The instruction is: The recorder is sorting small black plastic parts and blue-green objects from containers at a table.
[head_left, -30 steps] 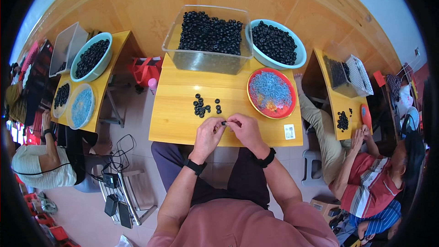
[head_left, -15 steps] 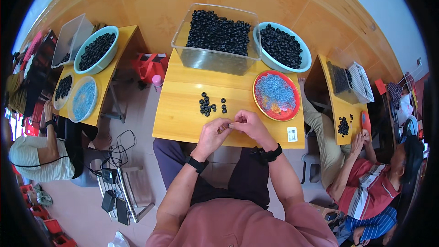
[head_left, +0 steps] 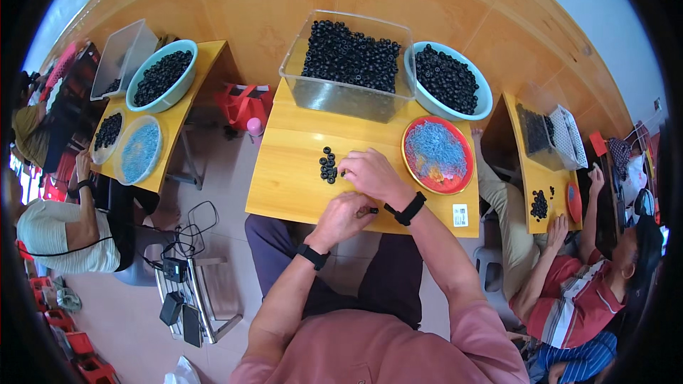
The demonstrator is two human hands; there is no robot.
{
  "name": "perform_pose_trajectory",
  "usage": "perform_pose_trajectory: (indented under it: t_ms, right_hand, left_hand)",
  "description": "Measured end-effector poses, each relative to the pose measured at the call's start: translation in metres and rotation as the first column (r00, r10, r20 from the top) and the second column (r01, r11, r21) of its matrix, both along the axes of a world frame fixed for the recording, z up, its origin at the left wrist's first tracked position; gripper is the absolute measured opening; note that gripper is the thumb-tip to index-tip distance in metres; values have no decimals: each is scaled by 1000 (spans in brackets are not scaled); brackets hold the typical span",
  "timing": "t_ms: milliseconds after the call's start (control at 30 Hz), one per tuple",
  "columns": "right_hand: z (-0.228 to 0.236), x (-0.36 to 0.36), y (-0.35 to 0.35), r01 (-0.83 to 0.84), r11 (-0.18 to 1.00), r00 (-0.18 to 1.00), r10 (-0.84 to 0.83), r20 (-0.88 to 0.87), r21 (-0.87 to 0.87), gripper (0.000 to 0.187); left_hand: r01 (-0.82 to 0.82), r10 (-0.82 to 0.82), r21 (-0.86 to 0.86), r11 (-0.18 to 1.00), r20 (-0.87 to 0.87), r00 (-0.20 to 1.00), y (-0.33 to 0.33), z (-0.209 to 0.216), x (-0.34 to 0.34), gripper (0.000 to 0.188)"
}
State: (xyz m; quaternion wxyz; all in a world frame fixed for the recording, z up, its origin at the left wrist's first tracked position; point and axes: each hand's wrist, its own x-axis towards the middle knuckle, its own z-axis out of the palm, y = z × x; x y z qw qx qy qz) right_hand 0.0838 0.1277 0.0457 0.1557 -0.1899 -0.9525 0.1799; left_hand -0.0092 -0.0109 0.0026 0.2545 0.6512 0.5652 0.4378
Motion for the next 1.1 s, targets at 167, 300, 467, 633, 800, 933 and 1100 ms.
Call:
perform_pose_trajectory:
  t_ms: [167, 300, 467, 633, 800, 933, 1100]
  right_hand:
    - [-19, -2, 5, -27, 1000, 999, 27, 22, 3, 3]
    - [-11, 9, 2, 4, 1000, 997, -7, -72, -29, 6]
    - [17, 42, -13, 218, 886, 953, -284, -107, -409, 13]
    - [-10, 72, -21, 266, 910, 958, -287, -20, -318, 14]
    - [-19, 80, -26, 244, 939, 965, -259, -30, -242, 14]
    - [-16, 83, -27, 243, 949, 970, -243, 21, -200, 14]
    - [-6, 85, -39, 316, 886, 934, -354, -55, -340, 12]
  left_hand:
    - [7, -7, 1, 1000, 7, 1000, 0, -2, 0, 22]
    - [2, -1, -80, 997, 12, 1000, -1, 7, -1, 22]
    - [-111, 125, -101, 989, 150, 981, 1, -3, 1, 22]
    - [-154, 171, -94, 984, 210, 963, 1, -2, 2, 19]
    - [-162, 179, -95, 982, 230, 956, 1, -3, 3, 19]
    - [-165, 185, -103, 981, 227, 956, 1, -1, 3, 18]
    - [-174, 193, -99, 980, 229, 954, 1, 2, 4, 17]
